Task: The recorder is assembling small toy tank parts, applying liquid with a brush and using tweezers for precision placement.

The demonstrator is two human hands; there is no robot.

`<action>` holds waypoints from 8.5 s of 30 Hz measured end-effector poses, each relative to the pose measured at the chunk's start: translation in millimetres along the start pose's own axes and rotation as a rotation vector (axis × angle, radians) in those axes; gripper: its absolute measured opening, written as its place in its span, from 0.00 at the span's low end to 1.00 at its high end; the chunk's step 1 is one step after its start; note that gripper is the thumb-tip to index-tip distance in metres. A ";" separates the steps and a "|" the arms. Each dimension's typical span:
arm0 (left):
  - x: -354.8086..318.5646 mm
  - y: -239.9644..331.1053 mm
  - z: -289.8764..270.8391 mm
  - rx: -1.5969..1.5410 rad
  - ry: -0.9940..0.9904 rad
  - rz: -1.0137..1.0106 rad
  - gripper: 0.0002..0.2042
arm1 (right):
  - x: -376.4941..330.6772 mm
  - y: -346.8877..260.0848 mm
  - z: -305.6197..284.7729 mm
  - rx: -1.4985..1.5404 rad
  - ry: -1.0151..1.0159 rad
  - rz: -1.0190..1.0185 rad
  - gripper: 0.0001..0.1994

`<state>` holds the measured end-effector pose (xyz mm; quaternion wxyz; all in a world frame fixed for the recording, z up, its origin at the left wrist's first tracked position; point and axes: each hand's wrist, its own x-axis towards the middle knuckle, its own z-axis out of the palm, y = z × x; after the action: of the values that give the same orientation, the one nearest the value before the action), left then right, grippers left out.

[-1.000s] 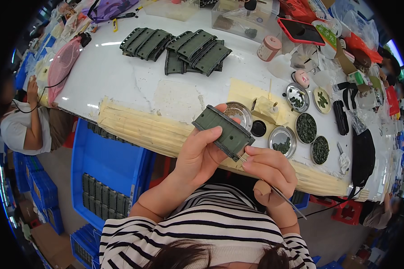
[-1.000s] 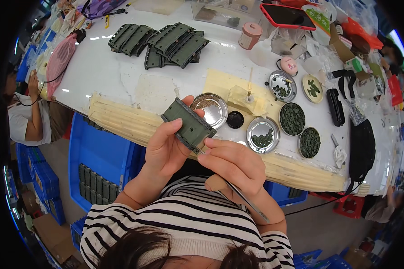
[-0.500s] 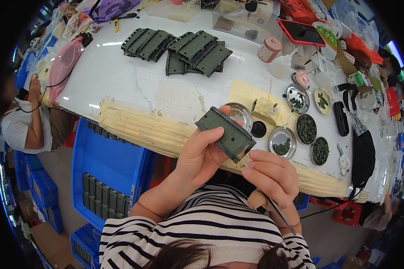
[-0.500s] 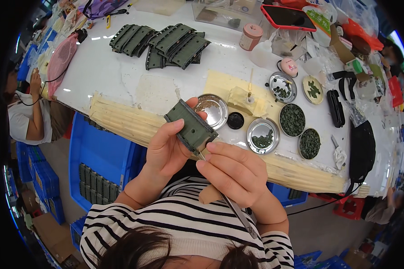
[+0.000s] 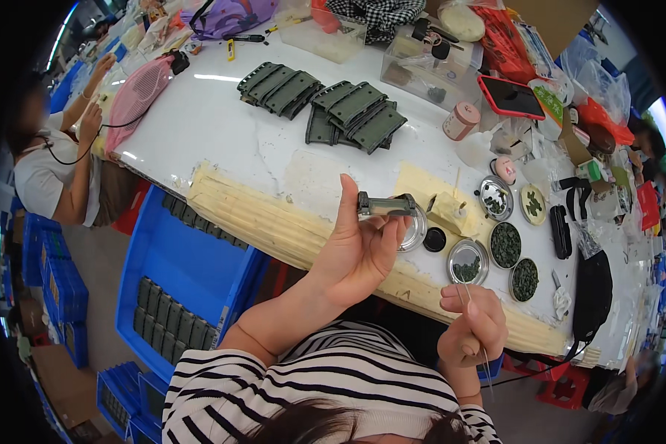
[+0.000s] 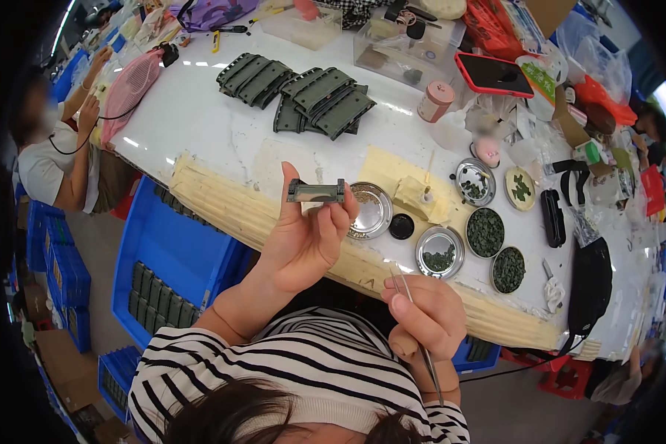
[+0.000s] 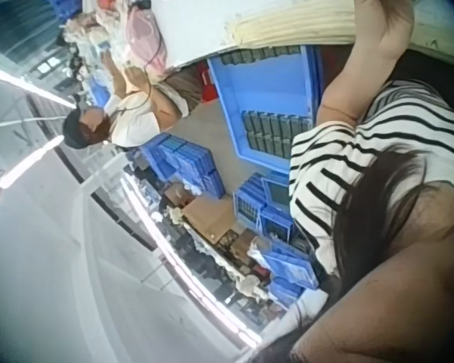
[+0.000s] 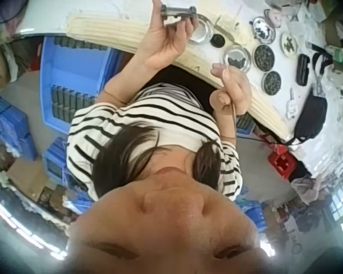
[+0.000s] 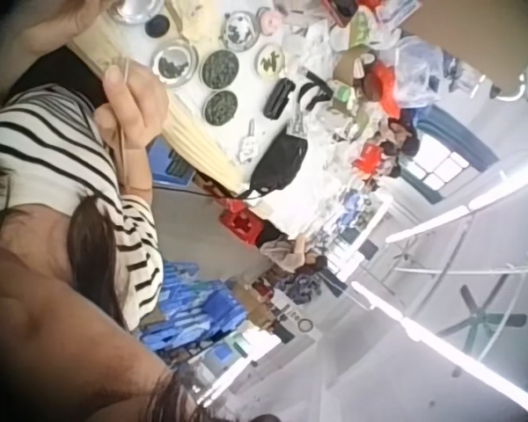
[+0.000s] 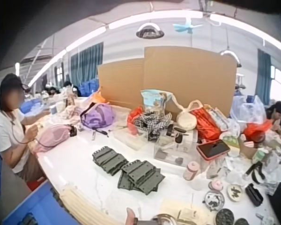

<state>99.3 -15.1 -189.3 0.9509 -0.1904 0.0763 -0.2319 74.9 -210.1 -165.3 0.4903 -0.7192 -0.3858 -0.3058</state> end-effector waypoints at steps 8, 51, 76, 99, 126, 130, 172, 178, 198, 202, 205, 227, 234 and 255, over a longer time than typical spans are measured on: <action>7.1 -2.9 -1.8 0.000 0.032 -0.014 0.30 | 0.0 -3.7 -2.0 0.030 -0.030 0.015 0.19; -15.0 -33.4 -19.7 1.285 0.011 -0.065 0.25 | 12.4 125.9 -109.6 -0.657 -0.498 0.568 0.06; -18.1 -43.2 -9.1 1.583 0.023 0.197 0.08 | 10.2 91.6 -102.2 -0.432 -0.211 0.619 0.07; 3.9 -39.4 -29.8 1.861 -0.071 0.478 0.07 | 8.7 16.2 -16.5 -0.206 -0.172 0.159 0.17; -7.7 -45.7 -27.1 2.294 -0.250 0.693 0.33 | 21.2 28.5 -24.9 -0.428 -0.244 0.081 0.13; -8.7 -47.0 -26.2 2.299 -0.246 0.657 0.33 | 17.1 28.6 -30.1 -0.503 -0.288 -0.006 0.13; -2.4 -53.4 -30.4 1.592 0.058 0.213 0.31 | -35.3 65.6 -151.5 -0.745 -0.091 0.702 0.07; -1.5 -54.3 -27.2 1.548 0.073 0.189 0.31 | -29.4 69.8 -156.2 -0.734 -0.239 0.813 0.07; -5.0 -49.0 -26.5 1.543 -0.016 0.165 0.31 | -33.2 74.7 -144.6 -0.679 -0.147 0.681 0.05; -6.3 -50.1 -28.8 1.596 -0.019 0.189 0.31 | -34.3 70.0 -138.2 -0.602 0.004 0.771 0.07; -6.4 -50.0 -33.0 1.745 -0.080 0.265 0.32 | -32.9 60.5 -128.4 -0.465 0.061 0.714 0.07; -10.6 -51.1 -32.2 2.194 -0.236 0.586 0.29 | 21.3 9.0 -19.0 -0.024 -0.137 0.485 0.10; -12.1 -49.8 -31.4 2.225 -0.271 0.633 0.31 | 17.0 13.8 -12.6 -0.069 -0.134 0.374 0.11; -12.2 -49.8 -31.3 2.497 -0.297 0.712 0.37 | 18.8 5.4 -23.6 -0.382 -0.355 0.105 0.18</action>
<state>60.7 -60.4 -197.5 0.4931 0.8219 -0.2483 0.1402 87.8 -228.7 -144.7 0.2857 -0.8602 -0.3632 -0.2160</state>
